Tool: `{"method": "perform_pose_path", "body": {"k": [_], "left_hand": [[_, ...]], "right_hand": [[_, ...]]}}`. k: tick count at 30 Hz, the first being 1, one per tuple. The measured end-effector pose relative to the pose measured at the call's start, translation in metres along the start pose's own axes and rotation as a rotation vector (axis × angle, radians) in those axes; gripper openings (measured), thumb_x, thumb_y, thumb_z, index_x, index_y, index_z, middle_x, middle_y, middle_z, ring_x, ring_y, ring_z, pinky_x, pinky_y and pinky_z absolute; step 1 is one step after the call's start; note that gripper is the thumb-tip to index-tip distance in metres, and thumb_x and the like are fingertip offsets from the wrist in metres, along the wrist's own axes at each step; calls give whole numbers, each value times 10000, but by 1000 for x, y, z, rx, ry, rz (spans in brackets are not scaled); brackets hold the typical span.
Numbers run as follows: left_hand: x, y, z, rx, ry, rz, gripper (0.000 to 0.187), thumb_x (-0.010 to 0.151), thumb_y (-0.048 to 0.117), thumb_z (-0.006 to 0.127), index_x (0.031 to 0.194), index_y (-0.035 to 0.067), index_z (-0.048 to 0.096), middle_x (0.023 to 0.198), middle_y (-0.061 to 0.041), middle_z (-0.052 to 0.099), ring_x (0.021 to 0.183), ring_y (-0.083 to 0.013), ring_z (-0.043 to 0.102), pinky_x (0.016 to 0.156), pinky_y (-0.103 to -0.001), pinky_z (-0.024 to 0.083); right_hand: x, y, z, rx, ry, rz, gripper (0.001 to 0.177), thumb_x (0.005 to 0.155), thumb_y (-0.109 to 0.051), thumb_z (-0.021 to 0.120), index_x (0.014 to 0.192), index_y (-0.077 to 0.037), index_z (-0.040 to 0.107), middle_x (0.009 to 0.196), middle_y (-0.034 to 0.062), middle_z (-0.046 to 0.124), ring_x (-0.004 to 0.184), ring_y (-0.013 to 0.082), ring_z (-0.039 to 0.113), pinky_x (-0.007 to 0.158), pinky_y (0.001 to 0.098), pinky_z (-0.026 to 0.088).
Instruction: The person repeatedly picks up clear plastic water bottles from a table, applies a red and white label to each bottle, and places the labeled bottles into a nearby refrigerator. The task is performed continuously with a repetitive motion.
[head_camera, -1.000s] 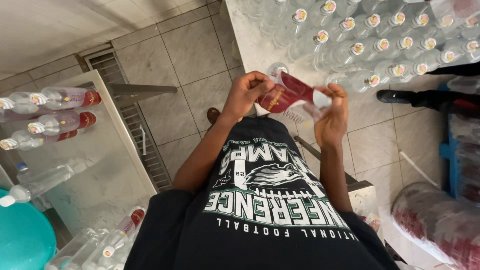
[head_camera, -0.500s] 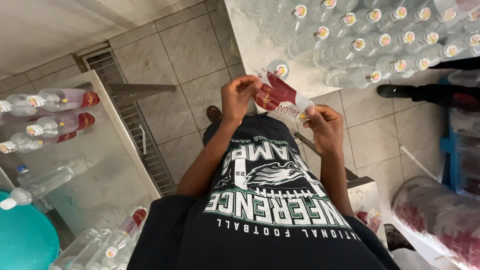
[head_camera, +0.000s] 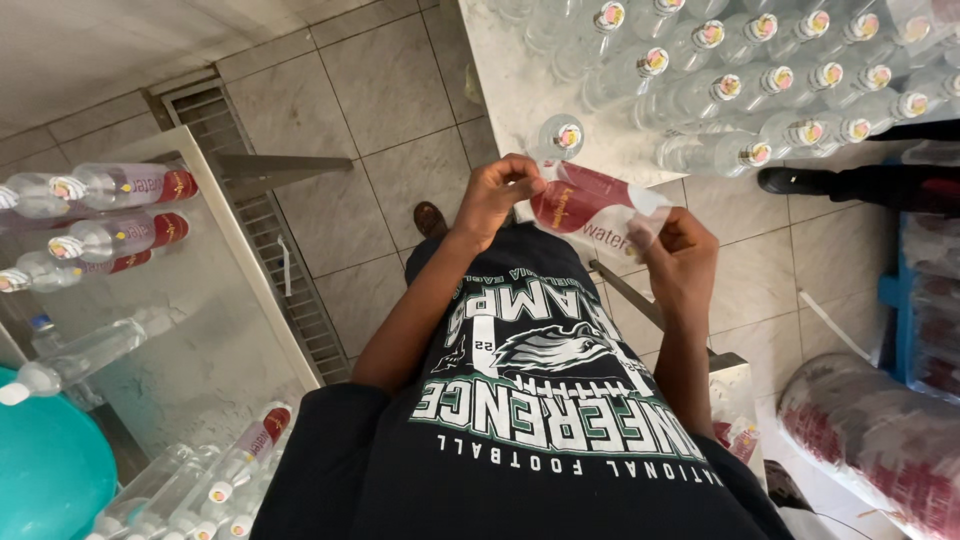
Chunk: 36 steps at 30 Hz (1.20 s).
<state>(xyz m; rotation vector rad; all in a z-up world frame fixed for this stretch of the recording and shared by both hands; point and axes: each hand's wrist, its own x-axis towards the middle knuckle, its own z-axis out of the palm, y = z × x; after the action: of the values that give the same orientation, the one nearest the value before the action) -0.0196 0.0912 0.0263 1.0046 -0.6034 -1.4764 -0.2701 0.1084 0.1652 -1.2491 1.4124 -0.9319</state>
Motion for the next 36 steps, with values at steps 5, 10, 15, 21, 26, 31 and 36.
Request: {"method": "perform_pose_path", "body": {"k": [5, 10, 15, 21, 26, 31, 36], "left_hand": [[20, -13, 2, -48, 3, -50, 269, 924, 238, 947, 1016, 42, 787, 885, 9, 662, 836, -46, 605, 714, -208, 536], [39, -24, 11, -96, -8, -119, 288, 953, 313, 930, 1035, 79, 784, 878, -13, 689, 722, -41, 532, 632, -219, 489], [44, -30, 3, -156, 118, -267, 347, 961, 349, 904, 1100, 86, 727, 859, 17, 566, 666, -71, 531, 532, -214, 444], [33, -10, -7, 71, 170, 15, 637, 963, 244, 927, 1426, 39, 540, 1056, -76, 678, 847, -111, 718, 584, -194, 536], [57, 7, -5, 606, -208, 253, 1204, 864, 597, 928, 1750, 184, 224, 1825, -120, 291, 1675, -327, 350, 1300, -530, 389], [79, -22, -18, 734, -290, 229, 1106, 871, 338, 1020, 1721, 217, 324, 1773, -77, 425, 1622, -275, 467, 1310, -427, 410], [93, -81, -50, 766, -233, 363, 989, 787, 537, 1030, 1599, 231, 555, 1395, -76, 731, 1398, -340, 647, 1251, -513, 421]], "right_hand": [[18, -15, -17, -373, 234, -282, 48, 1088, 81, 811, 1109, 67, 770, 845, 199, 732, 644, 269, 720, 550, 340, 564], [40, -50, -7, -590, 307, -484, 79, 1011, 72, 859, 1076, 36, 831, 834, 156, 745, 647, 292, 724, 556, 366, 582], [72, -69, 18, -957, 171, -595, 102, 1000, -138, 887, 1043, -114, 798, 799, 66, 721, 716, 305, 748, 635, 448, 581], [115, -37, 53, -996, 5, -500, 44, 983, -219, 783, 990, -192, 749, 731, -9, 632, 661, 289, 714, 646, 459, 588], [115, -67, 61, -855, -155, -423, 101, 1050, -214, 732, 996, -135, 699, 776, 1, 692, 674, 206, 650, 614, 387, 460], [103, -51, 46, -326, -59, -269, 438, 1075, -488, 752, 1306, -119, 706, 1057, 53, 754, 963, 150, 696, 823, 296, 560], [106, 49, 61, -77, -423, -203, 1375, 788, -355, 1044, 1742, 4, 121, 1690, 456, 326, 1578, 616, 294, 1301, 669, 296]]}}
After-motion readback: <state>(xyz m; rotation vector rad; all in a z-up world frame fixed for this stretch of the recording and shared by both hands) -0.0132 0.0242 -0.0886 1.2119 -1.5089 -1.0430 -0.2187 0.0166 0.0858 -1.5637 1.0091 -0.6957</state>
